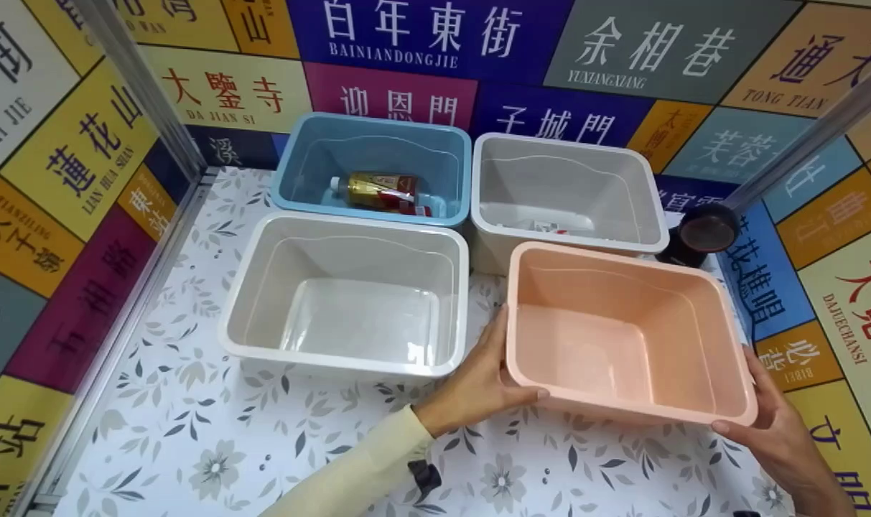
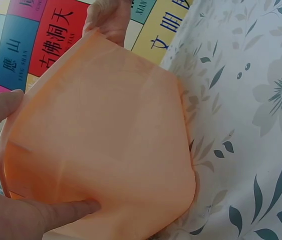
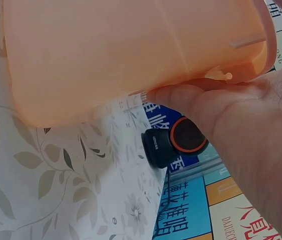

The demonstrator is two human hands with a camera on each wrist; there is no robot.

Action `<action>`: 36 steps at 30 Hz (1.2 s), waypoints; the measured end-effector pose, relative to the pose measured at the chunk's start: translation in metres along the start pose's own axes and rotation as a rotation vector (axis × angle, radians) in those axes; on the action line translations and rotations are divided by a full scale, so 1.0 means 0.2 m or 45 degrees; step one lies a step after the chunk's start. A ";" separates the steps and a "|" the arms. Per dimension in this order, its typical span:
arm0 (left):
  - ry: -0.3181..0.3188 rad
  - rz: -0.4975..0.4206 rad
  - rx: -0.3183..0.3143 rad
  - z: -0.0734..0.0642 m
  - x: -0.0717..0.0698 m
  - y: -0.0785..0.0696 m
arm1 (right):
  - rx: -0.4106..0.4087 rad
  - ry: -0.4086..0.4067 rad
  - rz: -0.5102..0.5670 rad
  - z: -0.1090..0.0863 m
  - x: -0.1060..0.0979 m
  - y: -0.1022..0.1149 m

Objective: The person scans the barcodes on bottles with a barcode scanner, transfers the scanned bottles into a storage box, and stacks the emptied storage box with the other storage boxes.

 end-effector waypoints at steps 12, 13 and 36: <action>0.045 -0.013 0.046 -0.04 -0.02 -0.11 | 0.056 -0.034 -0.201 -0.06 -0.01 0.07; 0.050 -0.031 0.057 -0.04 -0.02 -0.12 | 0.065 -0.038 -0.217 -0.06 -0.01 0.08; 0.127 -0.201 0.118 -0.07 -0.15 -0.36 | -0.359 -0.072 -0.149 -0.08 0.00 0.26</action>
Point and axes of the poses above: each hand's wrist, its own z-axis towards the middle knuckle, its own x-axis out of the palm, y = z × x, the point moved 1 cm from there along z, towards the middle knuckle, and after that the axes turned 10 degrees about -x, right-handed, at the moved point
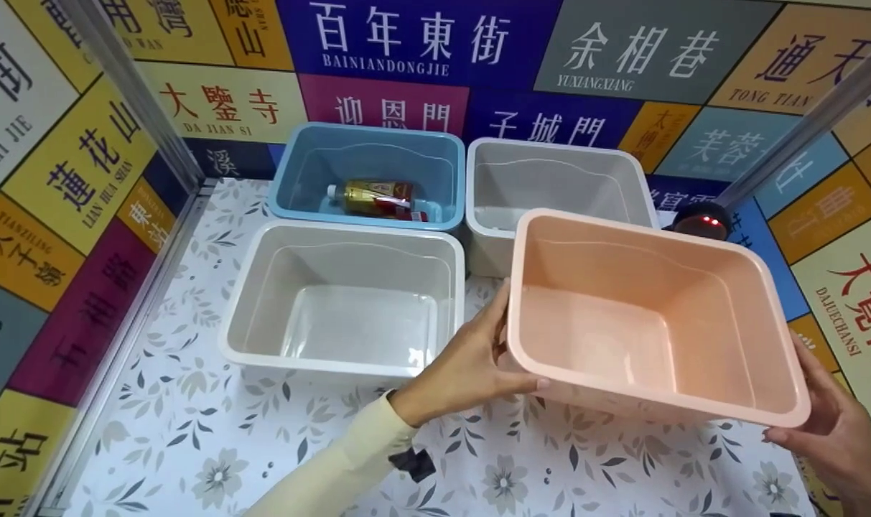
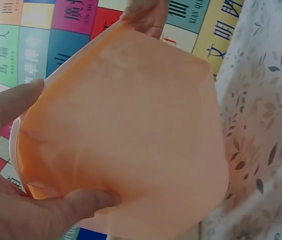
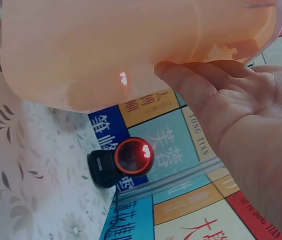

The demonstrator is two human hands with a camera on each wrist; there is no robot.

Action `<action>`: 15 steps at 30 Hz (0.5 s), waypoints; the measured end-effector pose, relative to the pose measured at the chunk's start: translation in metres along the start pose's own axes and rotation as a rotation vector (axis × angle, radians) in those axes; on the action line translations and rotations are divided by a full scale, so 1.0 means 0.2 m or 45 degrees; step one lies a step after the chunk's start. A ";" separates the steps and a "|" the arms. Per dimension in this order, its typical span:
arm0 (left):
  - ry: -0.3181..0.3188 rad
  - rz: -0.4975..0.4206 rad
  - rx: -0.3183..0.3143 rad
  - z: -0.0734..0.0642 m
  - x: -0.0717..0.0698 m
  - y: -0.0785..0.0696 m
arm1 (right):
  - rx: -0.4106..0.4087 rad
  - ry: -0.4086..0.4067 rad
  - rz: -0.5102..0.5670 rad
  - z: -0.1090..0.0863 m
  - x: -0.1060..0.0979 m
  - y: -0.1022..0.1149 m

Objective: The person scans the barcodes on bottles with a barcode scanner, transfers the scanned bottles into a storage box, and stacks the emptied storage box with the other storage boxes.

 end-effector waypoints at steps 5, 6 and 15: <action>0.003 -0.009 0.017 0.01 -0.04 -0.07 | -0.041 -0.044 0.029 0.01 0.01 0.02; 0.004 -0.010 0.017 0.01 -0.04 -0.08 | -0.044 -0.045 0.032 0.02 0.01 0.02; -0.006 0.039 0.051 0.01 -0.10 -0.13 | -0.046 -0.050 0.036 0.06 0.03 0.07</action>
Point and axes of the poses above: each hand's wrist, its own z-axis towards the middle knuckle, its own x-axis out of the palm, y = z × x, the point moved 1 cm from there along z, towards the middle knuckle, and after that the axes turned 10 degrees about -x, right-handed, at the moved point
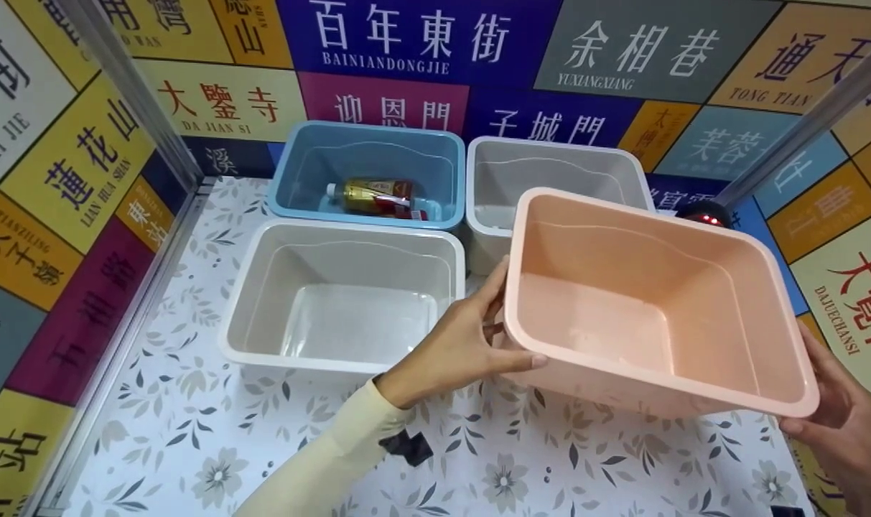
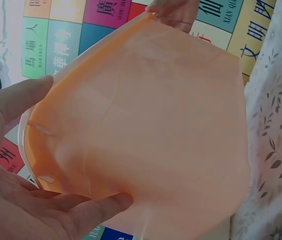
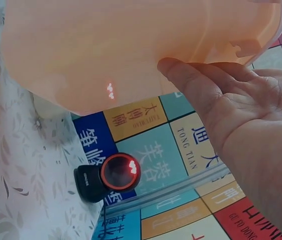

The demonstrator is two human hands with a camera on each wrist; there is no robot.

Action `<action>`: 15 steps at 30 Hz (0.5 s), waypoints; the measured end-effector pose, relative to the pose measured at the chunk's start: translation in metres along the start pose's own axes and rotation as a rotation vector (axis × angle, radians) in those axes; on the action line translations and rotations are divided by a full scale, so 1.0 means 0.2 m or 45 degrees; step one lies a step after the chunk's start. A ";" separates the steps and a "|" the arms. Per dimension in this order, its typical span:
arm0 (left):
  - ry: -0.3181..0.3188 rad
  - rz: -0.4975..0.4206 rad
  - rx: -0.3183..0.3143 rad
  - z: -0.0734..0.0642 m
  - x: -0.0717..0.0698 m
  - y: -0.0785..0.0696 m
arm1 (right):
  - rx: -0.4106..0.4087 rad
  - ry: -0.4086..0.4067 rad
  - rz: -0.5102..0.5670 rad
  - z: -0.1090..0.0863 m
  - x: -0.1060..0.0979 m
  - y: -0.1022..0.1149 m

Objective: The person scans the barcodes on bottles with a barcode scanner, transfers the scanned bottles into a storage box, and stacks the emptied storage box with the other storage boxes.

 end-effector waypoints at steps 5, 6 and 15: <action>-0.018 -0.008 0.008 0.00 -0.02 -0.02 | -0.017 0.016 -0.006 0.01 0.01 0.02; -0.016 -0.024 0.004 0.00 -0.02 -0.03 | -0.035 0.033 0.016 0.01 0.01 0.02; -0.032 -0.063 0.005 -0.02 -0.05 -0.06 | -0.053 0.073 0.039 0.06 0.02 0.06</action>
Point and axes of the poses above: each hand's wrist, its own z-axis towards the middle knuckle, its own x-axis out of the palm, y = z × x, the point moved 1 cm from there along z, towards the middle knuckle, and after that the axes turned 10 degrees about -x, right-handed, at the moved point
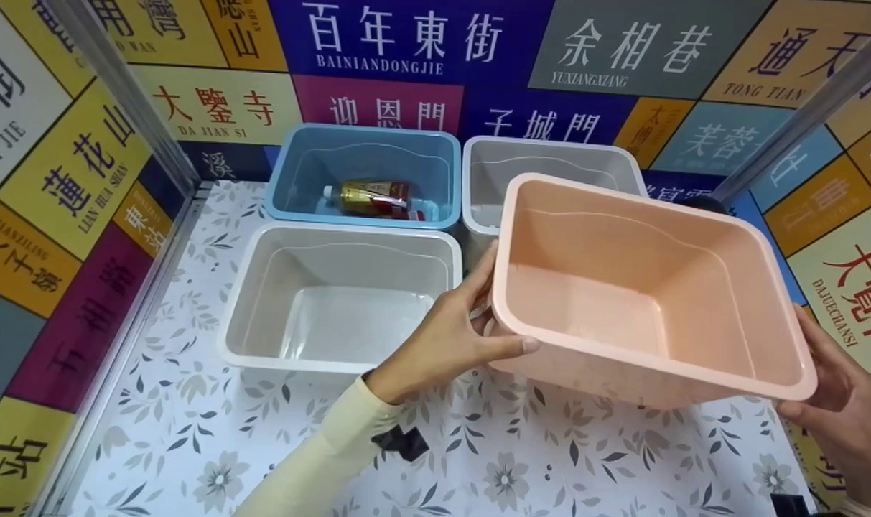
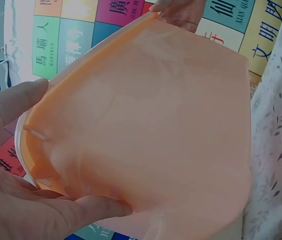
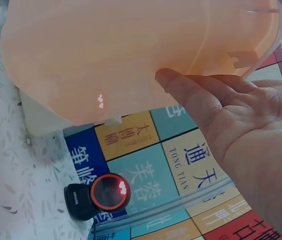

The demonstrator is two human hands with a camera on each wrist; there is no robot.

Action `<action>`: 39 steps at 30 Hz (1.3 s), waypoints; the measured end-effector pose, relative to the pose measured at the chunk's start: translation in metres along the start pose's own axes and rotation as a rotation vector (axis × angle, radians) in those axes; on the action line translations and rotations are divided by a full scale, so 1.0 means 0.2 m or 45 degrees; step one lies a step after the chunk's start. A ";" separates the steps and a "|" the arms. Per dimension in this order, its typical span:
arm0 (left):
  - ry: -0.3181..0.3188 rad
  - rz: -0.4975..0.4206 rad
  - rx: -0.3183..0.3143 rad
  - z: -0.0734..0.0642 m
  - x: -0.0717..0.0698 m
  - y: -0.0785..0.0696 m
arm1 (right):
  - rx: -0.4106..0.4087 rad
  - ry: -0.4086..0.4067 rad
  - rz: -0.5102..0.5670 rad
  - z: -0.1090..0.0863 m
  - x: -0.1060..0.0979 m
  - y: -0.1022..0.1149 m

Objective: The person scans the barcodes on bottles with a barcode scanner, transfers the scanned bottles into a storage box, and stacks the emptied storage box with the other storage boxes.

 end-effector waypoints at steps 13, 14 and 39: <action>-0.028 -0.036 0.025 -0.01 -0.04 -0.08 | -0.051 0.038 -0.053 0.09 0.03 0.08; -0.032 -0.035 0.027 -0.01 -0.04 -0.08 | -0.071 0.054 -0.040 0.10 0.04 0.08; -0.090 -0.045 0.029 -0.11 -0.15 -0.17 | -0.085 0.107 0.002 0.23 0.16 0.14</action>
Point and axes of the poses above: each hand's wrist, its own z-axis towards the middle knuckle, its own x-axis out of the palm, y = z × x, the point moved 1 cm from there along z, towards the middle knuckle, and after that the axes turned 10 degrees about -x, right-handed, at the moved point
